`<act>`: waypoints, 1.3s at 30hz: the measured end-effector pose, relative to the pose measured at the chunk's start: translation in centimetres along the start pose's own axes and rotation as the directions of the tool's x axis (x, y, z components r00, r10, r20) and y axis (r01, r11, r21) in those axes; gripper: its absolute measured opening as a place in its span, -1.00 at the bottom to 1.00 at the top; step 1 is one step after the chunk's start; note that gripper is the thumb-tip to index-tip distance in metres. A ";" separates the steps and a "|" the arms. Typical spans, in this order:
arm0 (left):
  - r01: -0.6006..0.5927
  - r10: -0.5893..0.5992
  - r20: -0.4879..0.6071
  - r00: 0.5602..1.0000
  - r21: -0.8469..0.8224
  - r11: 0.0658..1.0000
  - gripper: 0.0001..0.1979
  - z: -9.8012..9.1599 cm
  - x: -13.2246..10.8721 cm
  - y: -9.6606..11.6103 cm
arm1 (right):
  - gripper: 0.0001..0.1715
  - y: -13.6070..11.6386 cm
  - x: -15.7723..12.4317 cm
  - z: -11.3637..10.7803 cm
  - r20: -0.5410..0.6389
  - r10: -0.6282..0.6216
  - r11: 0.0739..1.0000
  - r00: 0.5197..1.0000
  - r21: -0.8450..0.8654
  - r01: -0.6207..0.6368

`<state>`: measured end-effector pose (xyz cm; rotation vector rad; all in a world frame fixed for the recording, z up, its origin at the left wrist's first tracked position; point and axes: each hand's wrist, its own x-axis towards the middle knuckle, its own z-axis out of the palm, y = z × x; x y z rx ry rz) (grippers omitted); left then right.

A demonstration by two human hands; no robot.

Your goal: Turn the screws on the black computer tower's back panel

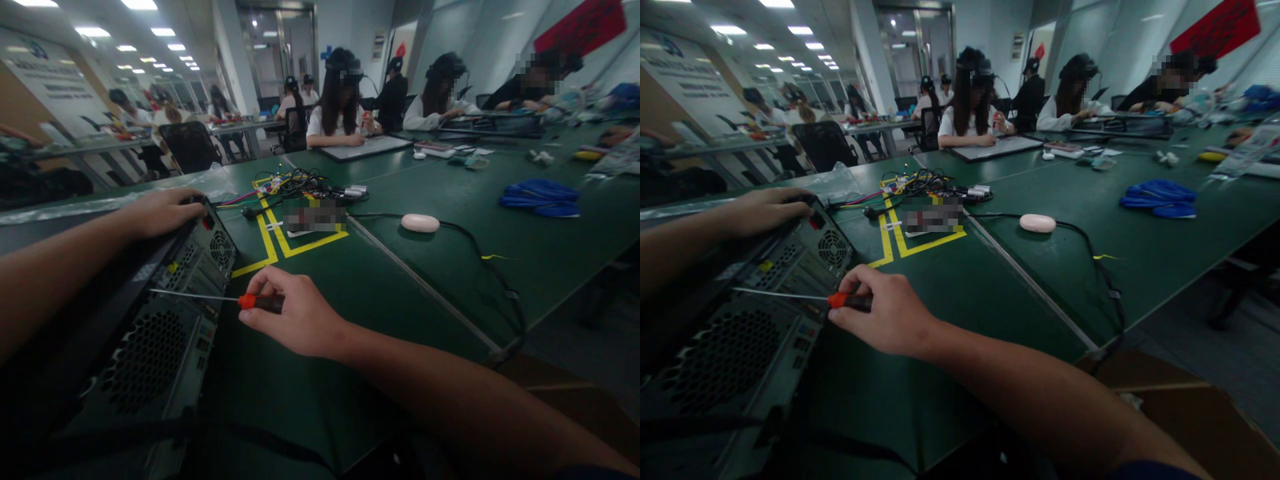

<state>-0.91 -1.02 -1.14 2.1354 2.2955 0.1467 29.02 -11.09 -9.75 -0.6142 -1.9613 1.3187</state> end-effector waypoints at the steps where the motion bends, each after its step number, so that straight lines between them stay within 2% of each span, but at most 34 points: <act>1: 0.002 -0.002 0.001 1.000 0.003 1.000 -0.19 0.0 0.0 0.0 | -0.78 0.0 0.0 0.0 0.002 0.002 1.000 1.000 0.002 -0.002; 7: 0.026 -0.026 0.001 1.000 -0.009 1.000 -0.18 -0.1 -0.1 0.1 | -0.78 0.1 0.0 0.0 0.001 -0.002 1.000 1.000 -0.012 0.002; 18: -0.004 0.004 0.004 1.000 -0.006 1.000 -0.19 0.0 0.0 0.0 | -0.76 -0.2 0.1 -0.1 0.008 0.021 1.000 1.000 -0.008 -0.021; 28: 0.033 -0.033 0.010 0.999 0.009 0.999 -0.17 -0.2 -0.3 0.5 | -0.71 -0.1 0.1 0.2 -0.009 0.035 0.999 0.999 0.020 -0.035; 39: -0.005 0.005 -0.008 1.000 0.005 1.000 -0.22 0.1 0.1 -0.3 | -0.68 -0.4 0.0 0.1 0.008 0.042 0.999 0.999 -0.031 -0.042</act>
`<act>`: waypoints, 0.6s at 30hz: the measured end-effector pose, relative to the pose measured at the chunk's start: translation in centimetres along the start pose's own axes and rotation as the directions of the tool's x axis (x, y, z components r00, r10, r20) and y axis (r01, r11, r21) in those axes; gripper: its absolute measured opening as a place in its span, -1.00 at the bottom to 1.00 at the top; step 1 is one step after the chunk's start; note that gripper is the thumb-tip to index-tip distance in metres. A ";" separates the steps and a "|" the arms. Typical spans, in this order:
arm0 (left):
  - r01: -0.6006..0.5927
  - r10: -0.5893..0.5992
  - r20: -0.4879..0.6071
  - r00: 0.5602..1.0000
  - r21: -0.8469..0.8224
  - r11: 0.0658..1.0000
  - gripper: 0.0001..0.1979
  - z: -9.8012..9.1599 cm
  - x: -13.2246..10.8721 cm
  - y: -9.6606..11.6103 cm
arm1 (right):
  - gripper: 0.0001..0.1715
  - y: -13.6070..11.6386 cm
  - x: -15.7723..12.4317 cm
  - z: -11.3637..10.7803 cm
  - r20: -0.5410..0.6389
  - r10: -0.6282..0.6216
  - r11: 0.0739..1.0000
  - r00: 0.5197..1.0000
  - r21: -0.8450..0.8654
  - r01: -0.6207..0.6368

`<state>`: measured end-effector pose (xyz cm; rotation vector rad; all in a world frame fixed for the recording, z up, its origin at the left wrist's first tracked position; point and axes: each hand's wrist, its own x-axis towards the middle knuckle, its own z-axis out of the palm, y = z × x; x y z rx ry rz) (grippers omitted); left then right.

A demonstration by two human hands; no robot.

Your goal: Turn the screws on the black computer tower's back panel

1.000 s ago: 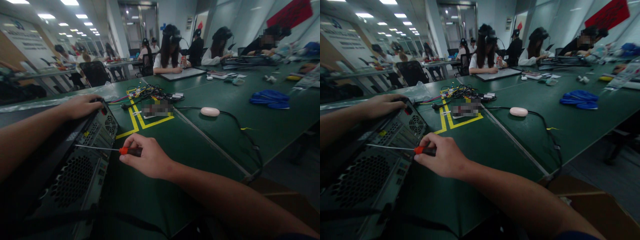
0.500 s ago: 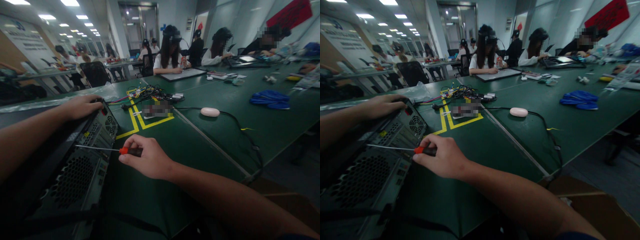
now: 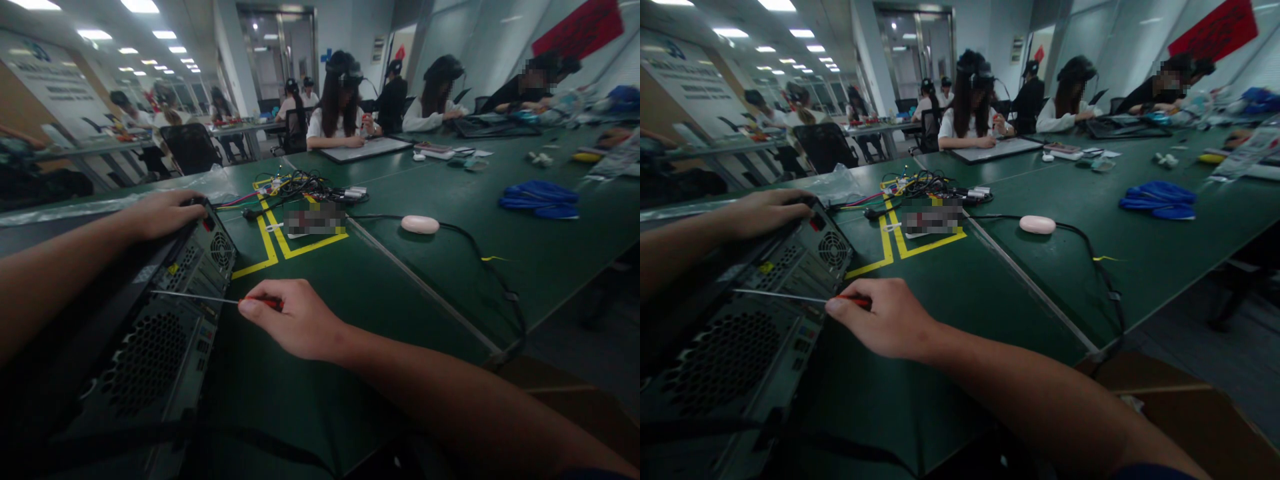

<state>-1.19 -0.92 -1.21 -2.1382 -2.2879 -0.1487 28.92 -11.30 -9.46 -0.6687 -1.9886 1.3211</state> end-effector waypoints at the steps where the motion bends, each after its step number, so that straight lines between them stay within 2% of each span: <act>1: 0.004 -0.004 0.001 1.000 0.001 1.000 -0.22 0.0 0.0 0.0 | -0.69 0.0 0.0 0.0 -0.006 0.002 1.000 1.000 -0.002 -0.002; 4: 0.010 -0.010 0.013 1.000 0.006 1.000 -0.21 -0.1 -0.1 0.1 | -0.65 0.0 -0.1 -0.1 -0.018 -0.009 1.000 1.000 -0.024 0.008; 8: 0.014 -0.014 0.014 1.000 0.012 1.000 -0.19 -0.2 -0.2 0.5 | -0.77 0.1 -0.1 -0.2 0.000 -0.032 0.999 1.000 -0.004 0.032; 11: 0.023 -0.023 0.019 1.000 0.016 1.000 -0.18 -0.1 -0.3 0.6 | -0.77 0.1 -0.1 -0.2 -0.011 -0.027 1.000 1.000 0.001 0.027; 18: -0.005 0.005 -0.003 1.000 0.004 1.000 -0.18 0.3 0.3 -0.4 | -0.77 0.0 0.0 -0.2 -0.010 -0.009 1.000 1.000 -0.002 0.009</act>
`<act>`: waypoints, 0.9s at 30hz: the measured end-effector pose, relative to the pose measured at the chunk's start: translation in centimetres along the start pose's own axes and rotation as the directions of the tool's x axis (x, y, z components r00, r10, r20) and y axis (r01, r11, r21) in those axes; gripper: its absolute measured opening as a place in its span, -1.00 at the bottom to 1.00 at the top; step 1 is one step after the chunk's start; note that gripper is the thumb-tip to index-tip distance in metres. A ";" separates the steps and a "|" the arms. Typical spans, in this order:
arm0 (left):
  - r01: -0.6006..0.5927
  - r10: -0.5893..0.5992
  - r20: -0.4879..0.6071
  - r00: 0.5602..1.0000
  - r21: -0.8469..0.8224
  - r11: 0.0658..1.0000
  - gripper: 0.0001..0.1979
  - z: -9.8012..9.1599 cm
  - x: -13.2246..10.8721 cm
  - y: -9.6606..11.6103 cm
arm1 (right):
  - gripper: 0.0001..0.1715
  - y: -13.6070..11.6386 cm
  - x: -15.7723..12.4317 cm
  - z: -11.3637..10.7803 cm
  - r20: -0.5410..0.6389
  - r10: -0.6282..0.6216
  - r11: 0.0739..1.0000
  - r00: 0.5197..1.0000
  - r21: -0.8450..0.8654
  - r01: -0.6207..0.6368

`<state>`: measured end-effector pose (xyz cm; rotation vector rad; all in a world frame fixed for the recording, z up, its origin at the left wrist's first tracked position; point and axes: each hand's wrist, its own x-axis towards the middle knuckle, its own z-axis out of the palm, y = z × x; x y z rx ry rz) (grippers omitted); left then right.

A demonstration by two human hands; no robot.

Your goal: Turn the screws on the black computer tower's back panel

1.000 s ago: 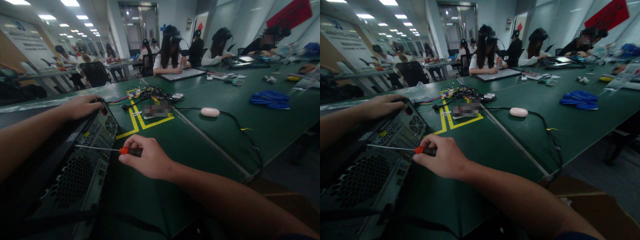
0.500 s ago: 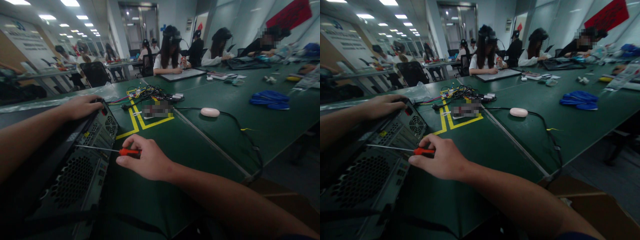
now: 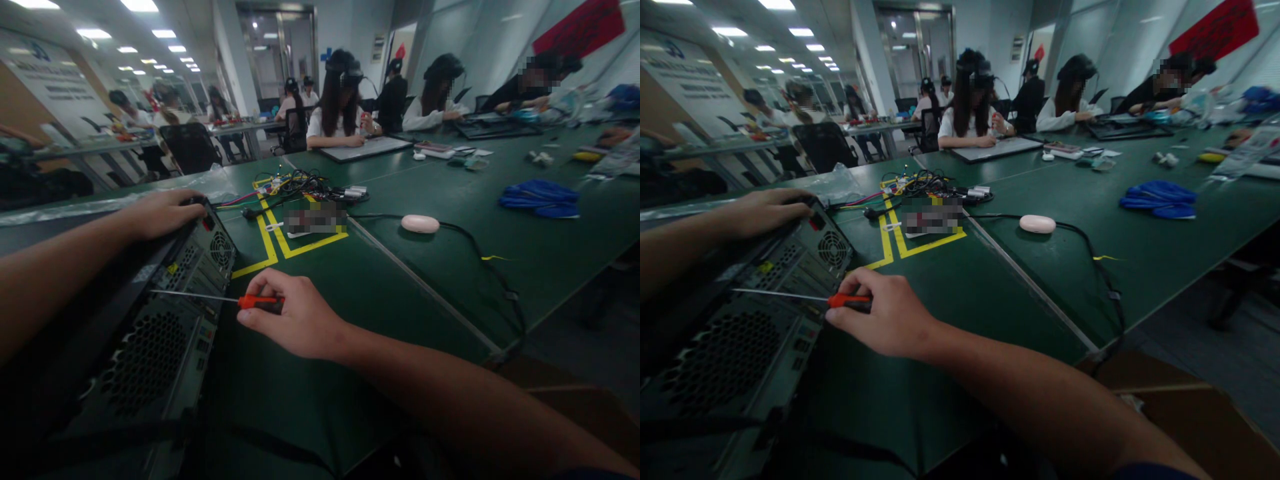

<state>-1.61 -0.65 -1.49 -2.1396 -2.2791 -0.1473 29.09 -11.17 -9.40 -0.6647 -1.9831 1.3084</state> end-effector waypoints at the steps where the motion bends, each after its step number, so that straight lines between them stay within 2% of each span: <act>1: -0.002 0.002 0.000 1.000 -0.004 1.000 -0.18 0.0 0.1 -0.1 | -0.77 0.0 0.0 0.0 -0.003 0.003 1.000 1.000 -0.001 -0.003; 12: 0.016 -0.016 0.001 1.000 -0.002 1.000 -0.22 -0.1 -0.2 0.4 | -0.77 0.0 0.1 0.3 0.002 0.015 0.997 1.000 0.082 -0.015; 20: 0.025 -0.025 0.007 1.000 0.000 1.000 -0.22 -0.2 -0.2 0.3 | -0.67 0.4 0.2 0.3 0.031 -0.044 0.999 0.999 -0.020 0.045; 24: 0.027 -0.027 0.004 1.000 -0.013 1.000 -0.20 -0.1 -0.2 0.4 | -0.71 0.3 0.0 0.4 0.013 0.003 0.999 1.000 0.052 -0.004; 27: 0.033 -0.033 -0.001 0.999 -0.025 0.999 -0.19 -0.1 -0.2 0.4 | -0.66 0.2 -0.1 0.3 -0.006 0.011 0.999 1.000 0.045 -0.010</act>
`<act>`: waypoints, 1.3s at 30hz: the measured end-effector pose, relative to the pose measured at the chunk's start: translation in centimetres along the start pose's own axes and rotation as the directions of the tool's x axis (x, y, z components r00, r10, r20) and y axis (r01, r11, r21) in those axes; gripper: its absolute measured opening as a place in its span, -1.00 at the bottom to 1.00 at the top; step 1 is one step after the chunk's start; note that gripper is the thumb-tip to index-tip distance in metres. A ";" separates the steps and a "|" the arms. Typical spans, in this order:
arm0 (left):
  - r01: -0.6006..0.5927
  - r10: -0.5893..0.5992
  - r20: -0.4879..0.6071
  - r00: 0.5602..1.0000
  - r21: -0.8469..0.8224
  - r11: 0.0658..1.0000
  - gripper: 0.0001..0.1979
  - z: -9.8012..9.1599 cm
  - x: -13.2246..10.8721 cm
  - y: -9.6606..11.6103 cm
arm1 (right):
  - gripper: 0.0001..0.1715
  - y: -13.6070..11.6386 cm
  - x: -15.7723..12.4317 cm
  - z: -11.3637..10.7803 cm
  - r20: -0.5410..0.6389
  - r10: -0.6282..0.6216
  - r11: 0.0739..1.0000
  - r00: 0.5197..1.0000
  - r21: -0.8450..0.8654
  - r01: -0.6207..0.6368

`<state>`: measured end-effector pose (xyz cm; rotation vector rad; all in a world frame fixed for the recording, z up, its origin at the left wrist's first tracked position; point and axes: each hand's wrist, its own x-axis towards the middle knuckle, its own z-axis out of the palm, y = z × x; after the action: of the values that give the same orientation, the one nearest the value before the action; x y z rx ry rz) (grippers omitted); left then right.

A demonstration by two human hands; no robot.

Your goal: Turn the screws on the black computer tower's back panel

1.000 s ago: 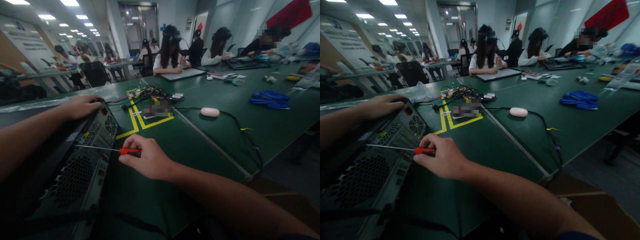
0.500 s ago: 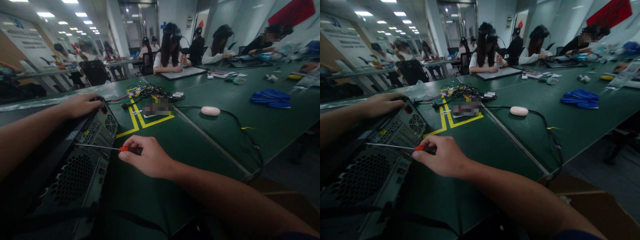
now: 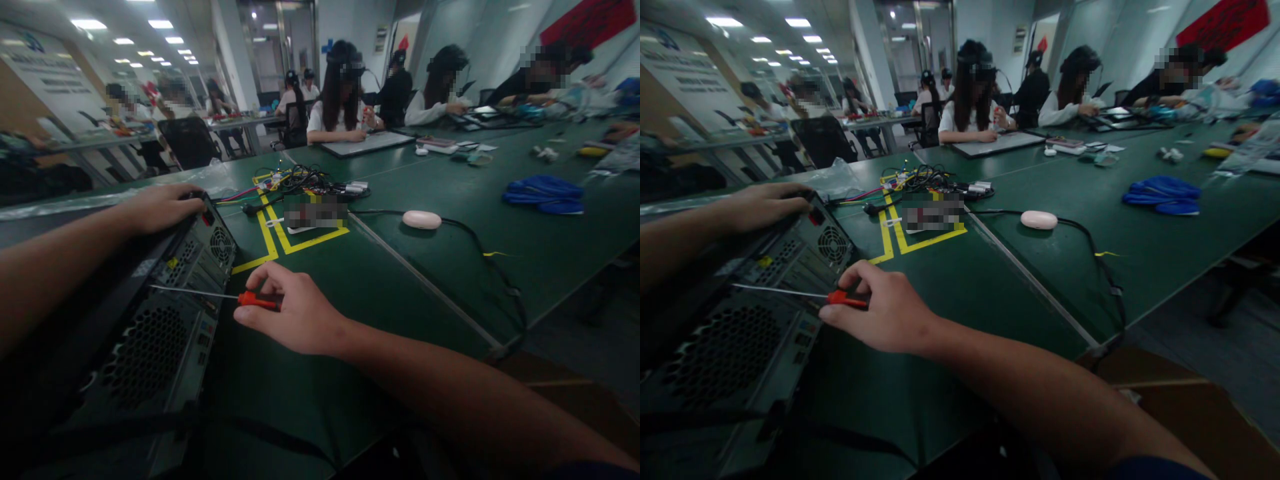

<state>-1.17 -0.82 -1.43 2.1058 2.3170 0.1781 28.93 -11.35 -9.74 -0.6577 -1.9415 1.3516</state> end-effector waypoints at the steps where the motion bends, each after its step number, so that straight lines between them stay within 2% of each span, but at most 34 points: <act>1: 0.000 0.000 0.000 1.000 -0.004 1.000 -0.20 0.0 0.0 0.0 | -0.67 0.0 0.0 0.0 0.003 -0.013 1.000 1.000 -0.008 0.013; 6: -0.016 0.016 -0.002 1.000 -0.007 1.000 -0.21 0.0 0.1 -0.2 | -0.79 0.3 0.1 -0.1 0.017 -0.050 0.998 0.999 -0.022 0.050; 19: -0.013 0.013 0.008 1.000 0.012 1.000 -0.23 -0.1 0.1 -0.5 | -0.80 0.0 0.0 -0.2 0.023 -0.025 0.999 0.999 -0.039 0.026; 30: -0.021 0.021 0.010 1.000 0.023 1.000 -0.20 -0.1 0.1 -0.4 | -0.77 0.4 0.1 -0.2 0.019 -0.055 0.998 0.998 -0.024 0.056; 39: -0.041 0.041 0.004 0.999 0.019 0.999 -0.19 0.0 0.2 -0.5 | -0.76 -0.1 0.1 -0.2 0.014 -0.021 0.999 1.000 -0.031 0.022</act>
<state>-1.67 -0.68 -1.44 2.1618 2.2847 0.1530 29.04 -11.19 -9.57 -0.6425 -1.9786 1.3177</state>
